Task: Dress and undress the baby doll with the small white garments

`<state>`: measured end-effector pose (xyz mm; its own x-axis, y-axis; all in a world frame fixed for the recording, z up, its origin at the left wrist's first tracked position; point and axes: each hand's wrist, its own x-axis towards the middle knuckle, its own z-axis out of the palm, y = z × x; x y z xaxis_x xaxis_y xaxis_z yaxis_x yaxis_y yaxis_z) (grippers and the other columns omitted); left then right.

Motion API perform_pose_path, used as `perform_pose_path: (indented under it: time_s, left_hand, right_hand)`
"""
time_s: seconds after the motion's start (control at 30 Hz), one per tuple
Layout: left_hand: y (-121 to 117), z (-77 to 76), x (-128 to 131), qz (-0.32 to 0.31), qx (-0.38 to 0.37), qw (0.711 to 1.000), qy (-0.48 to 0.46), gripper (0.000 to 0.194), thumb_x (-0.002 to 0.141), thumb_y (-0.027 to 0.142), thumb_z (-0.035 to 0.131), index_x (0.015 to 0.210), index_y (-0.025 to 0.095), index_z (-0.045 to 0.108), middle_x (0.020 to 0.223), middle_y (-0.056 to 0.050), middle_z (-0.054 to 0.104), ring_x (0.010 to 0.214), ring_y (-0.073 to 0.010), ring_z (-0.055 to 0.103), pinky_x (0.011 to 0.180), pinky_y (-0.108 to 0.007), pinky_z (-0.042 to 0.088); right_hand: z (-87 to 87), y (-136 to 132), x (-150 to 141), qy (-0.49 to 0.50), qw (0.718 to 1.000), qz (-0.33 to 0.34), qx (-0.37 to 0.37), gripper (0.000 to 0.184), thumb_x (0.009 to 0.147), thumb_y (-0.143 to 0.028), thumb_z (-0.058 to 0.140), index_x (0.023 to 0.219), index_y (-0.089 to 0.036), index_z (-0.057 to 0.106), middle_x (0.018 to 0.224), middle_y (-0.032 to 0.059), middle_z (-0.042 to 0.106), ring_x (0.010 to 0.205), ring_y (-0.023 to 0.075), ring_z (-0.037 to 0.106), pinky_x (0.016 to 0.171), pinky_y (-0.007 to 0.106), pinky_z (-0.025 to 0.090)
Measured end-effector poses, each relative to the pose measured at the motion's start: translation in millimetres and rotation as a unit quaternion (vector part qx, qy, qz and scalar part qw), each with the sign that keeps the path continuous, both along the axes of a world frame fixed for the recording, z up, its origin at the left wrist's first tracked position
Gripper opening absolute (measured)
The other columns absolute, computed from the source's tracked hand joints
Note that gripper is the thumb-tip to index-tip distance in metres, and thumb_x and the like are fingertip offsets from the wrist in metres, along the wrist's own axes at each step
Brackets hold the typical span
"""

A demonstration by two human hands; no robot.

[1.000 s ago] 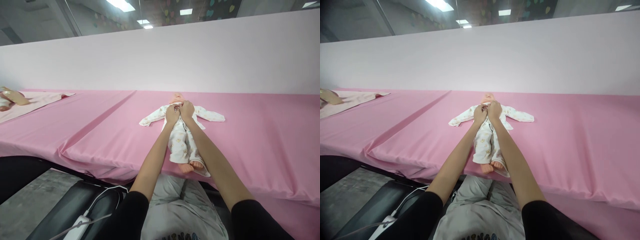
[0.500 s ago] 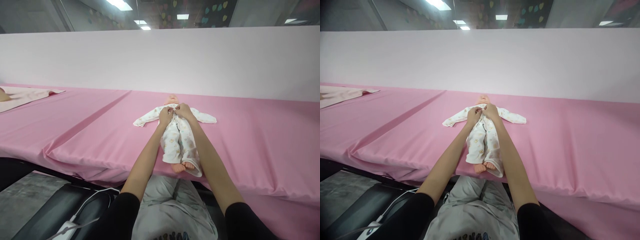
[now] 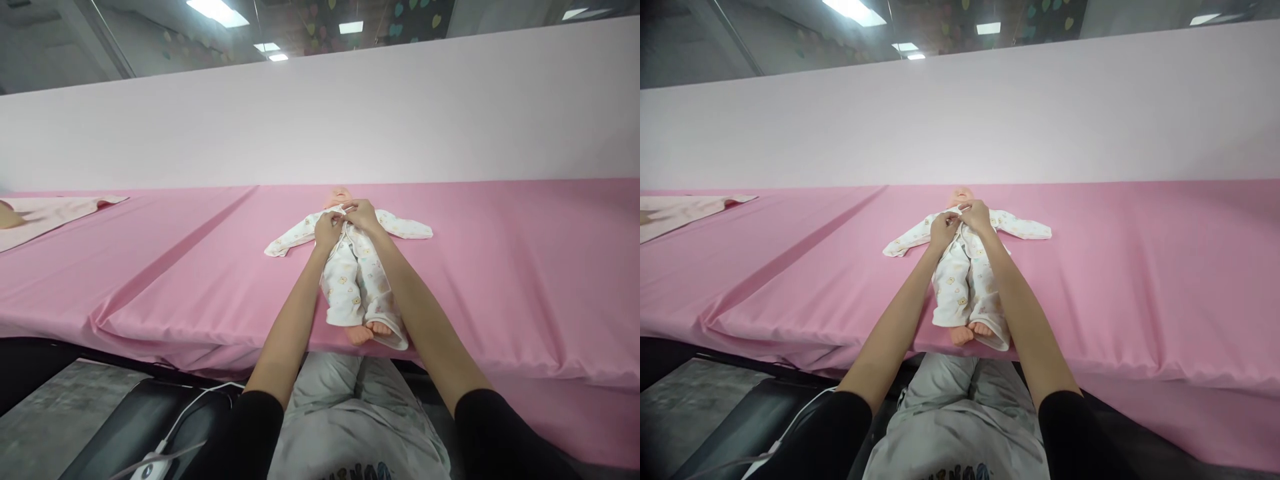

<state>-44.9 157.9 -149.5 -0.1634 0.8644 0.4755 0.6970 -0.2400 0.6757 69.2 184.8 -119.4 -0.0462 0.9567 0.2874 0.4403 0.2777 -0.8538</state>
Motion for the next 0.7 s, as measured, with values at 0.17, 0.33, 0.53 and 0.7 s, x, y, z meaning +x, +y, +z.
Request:
perform_pose_path:
  time_s: [0.17,0.33,0.53,0.7]
  left_hand:
    - [-1,-3.2,-1,-0.013,0.026,0.998,-0.063,0.016,0.081,0.024,0.054,0.09,0.021,0.067,0.09,0.0,0.07,0.072,-0.0122,0.059,0.075,-0.024,0.045]
    - [-1,-5.1,-2,-0.035,0.04,0.991,-0.127,0.017,0.08,0.027,0.056,0.089,0.02,0.068,0.09,-0.001,0.071,0.081,-0.0134,0.064,0.077,-0.023,0.047]
    - [-3,-4.0,-1,-0.031,0.049,0.979,-0.198,0.012,0.078,0.019,0.057,0.085,0.017,0.067,0.083,-0.003,0.072,0.078,-0.0122,0.066,0.075,-0.021,0.05]
    - [-6,-1.9,-1,-0.023,0.048,0.979,-0.199,0.014,0.077,0.016,0.055,0.084,0.017,0.067,0.08,-0.002,0.072,0.077,-0.0122,0.067,0.076,-0.022,0.05]
  right_hand:
    - [2.7,0,1,-0.024,0.999,-0.02,0.028,0.032,0.061,-0.005,0.055,0.088,-0.012,0.07,0.077,0.0031,0.068,0.07,0.014,0.063,0.071,0.023,0.05]
    - [12.2,-6,2,-0.098,0.994,0.024,0.042,0.026,0.061,-0.004,0.057,0.081,-0.012,0.071,0.075,0.0039,0.069,0.072,0.0153,0.064,0.078,0.025,0.05]
    - [15.2,-11,1,-0.064,0.995,0.073,0.015,0.036,0.067,-0.001,0.043,0.092,-0.01,0.067,0.06,0.0025,0.065,0.052,0.0146,0.062,0.062,0.026,0.053]
    - [9.1,-10,-1,-0.096,0.992,0.07,0.048,0.037,0.065,0.0,0.044,0.091,-0.012,0.065,0.059,0.0002,0.065,0.053,0.0139,0.062,0.064,0.025,0.051]
